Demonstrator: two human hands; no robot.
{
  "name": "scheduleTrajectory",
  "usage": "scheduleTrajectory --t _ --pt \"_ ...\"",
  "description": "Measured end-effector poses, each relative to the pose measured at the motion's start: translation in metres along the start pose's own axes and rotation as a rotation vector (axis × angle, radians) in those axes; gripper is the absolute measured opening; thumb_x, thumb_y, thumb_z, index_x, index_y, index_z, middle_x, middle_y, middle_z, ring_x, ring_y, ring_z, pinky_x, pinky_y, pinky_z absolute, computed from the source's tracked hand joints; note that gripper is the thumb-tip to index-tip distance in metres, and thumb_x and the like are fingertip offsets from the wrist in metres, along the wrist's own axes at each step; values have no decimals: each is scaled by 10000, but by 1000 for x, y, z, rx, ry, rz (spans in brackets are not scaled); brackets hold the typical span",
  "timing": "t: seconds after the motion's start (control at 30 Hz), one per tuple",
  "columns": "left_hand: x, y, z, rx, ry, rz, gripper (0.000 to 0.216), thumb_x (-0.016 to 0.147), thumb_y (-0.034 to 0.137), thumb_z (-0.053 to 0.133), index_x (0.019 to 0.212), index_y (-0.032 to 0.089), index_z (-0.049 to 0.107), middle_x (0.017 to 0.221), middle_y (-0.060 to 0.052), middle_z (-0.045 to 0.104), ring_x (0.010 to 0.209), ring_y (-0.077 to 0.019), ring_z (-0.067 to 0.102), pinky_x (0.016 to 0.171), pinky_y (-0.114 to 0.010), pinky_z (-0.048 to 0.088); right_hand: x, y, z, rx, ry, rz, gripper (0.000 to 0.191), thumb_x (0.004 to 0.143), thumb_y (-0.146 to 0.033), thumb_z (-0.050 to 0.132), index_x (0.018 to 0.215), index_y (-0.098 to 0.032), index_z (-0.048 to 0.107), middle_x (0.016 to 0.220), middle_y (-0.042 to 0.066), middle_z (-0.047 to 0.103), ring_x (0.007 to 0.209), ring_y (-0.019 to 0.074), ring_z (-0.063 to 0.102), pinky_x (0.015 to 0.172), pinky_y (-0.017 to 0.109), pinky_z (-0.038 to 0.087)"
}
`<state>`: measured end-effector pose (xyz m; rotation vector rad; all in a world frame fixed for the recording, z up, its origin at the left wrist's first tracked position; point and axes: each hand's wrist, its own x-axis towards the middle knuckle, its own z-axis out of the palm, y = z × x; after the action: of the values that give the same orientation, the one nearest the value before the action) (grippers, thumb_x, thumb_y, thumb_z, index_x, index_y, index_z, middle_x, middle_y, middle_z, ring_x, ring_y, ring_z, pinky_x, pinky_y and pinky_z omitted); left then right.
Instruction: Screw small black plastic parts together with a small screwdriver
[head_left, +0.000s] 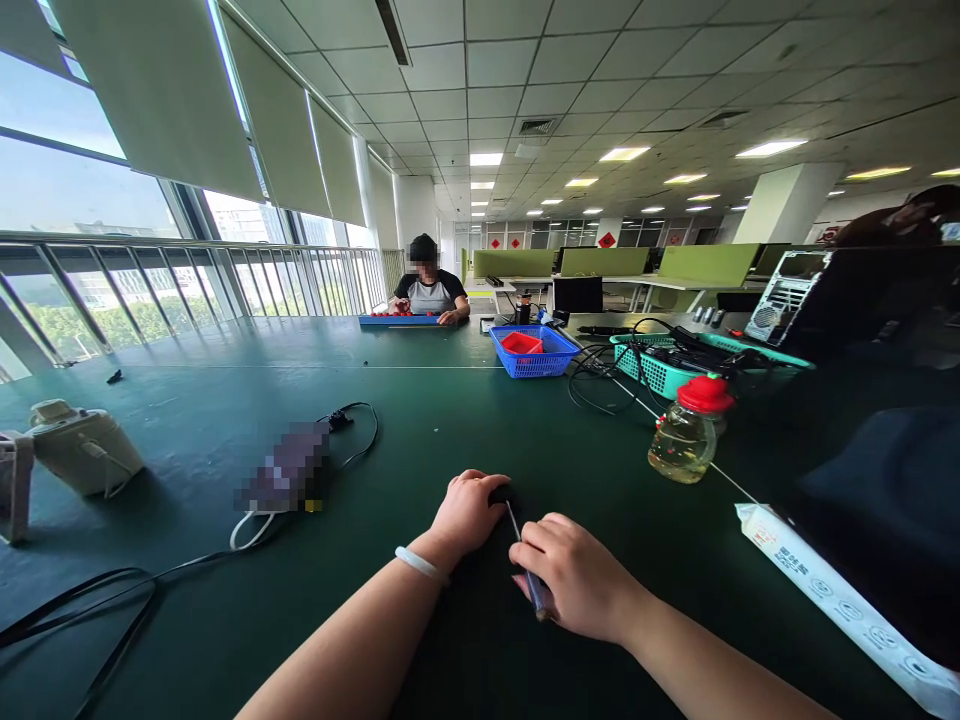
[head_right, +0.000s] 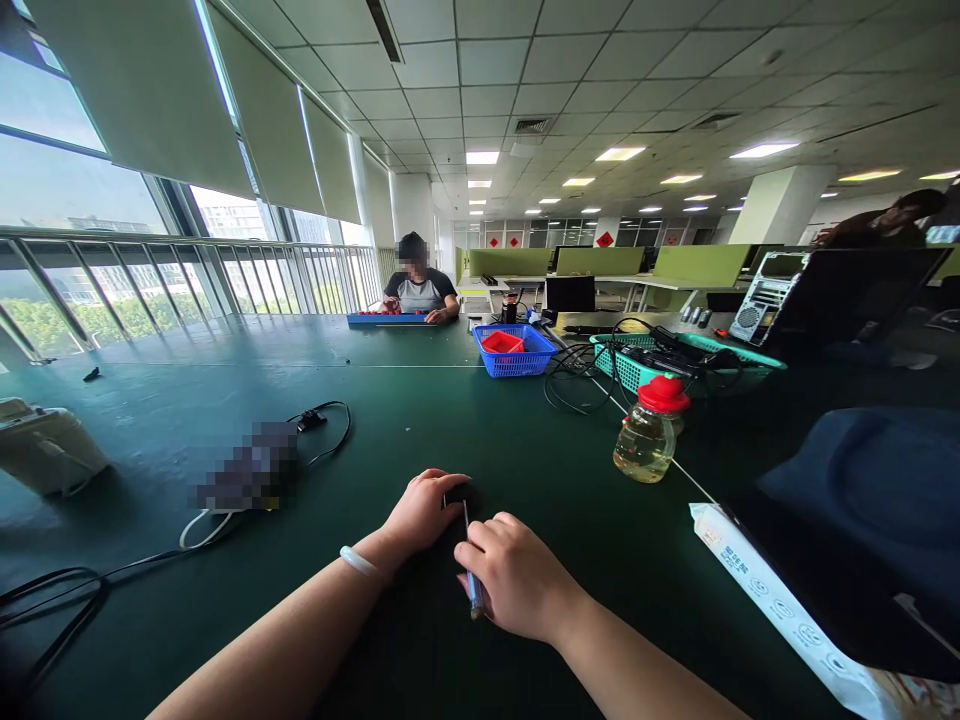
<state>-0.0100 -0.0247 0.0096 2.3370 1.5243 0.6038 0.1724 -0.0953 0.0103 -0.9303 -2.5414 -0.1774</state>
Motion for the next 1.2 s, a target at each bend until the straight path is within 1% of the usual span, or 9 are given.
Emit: scheduleTrajectory --t 0.07,0.2,0.33,0.53,0.8,1.0,1.1,1.2 --pt "0 1 -1 14 -4 5 444 827 206 638 1268 241 666 1199 -80 712 1205 -251 585 1089 -409 417 0 0 2 -4 -29 -4 53 838 -164 640 813 -208 625 809 15 611 704 170 512 685 312 394" --pt "-1 2 -2 40 -8 21 440 838 214 623 1276 241 660 1190 -83 716 1217 -255 576 1091 -424 407 0 1 2 9 -17 -10 42 848 -166 630 834 -205 638 810 19 610 708 168 515 709 317 401" --pt "-1 2 -2 47 -10 30 435 850 221 603 1282 233 656 1185 -91 715 1184 -253 595 1074 -421 424 2 0 -1 11 38 -15 82 863 -143 581 852 -200 638 807 23 614 705 167 519 732 326 407" --pt "0 -2 1 49 -4 29 446 849 240 606 1293 245 651 1173 -90 714 1140 -255 620 1054 -413 447 4 -2 -3 -5 145 -14 167 918 -140 487 879 -197 639 774 26 602 682 167 508 704 330 401" --pt "0 2 -1 35 -15 12 446 844 220 604 1286 252 651 1176 -74 717 1142 -247 624 1043 -391 454 4 -1 -6 -3 190 0 166 929 -143 492 878 -203 638 761 28 600 696 173 521 723 330 408" --pt "0 1 0 37 -15 27 445 844 215 601 1285 251 650 1179 -77 716 1141 -251 623 1042 -395 456 4 -2 -5 -3 159 -7 143 911 -138 508 881 -195 636 765 28 602 702 174 512 728 332 407" --pt "0 0 0 29 -14 22 450 838 210 604 1282 259 650 1183 -68 714 1143 -246 622 1044 -390 454 3 -2 -3 -4 97 4 96 876 -136 553 870 -196 627 776 25 599 710 175 514 736 337 411" --pt "0 1 0 36 -17 20 450 840 215 603 1286 257 648 1174 -69 718 1145 -242 620 1045 -385 454 2 -1 -1 -4 13 -10 58 840 -140 606 830 -197 615 804 22 602 727 175 523 777 347 424"
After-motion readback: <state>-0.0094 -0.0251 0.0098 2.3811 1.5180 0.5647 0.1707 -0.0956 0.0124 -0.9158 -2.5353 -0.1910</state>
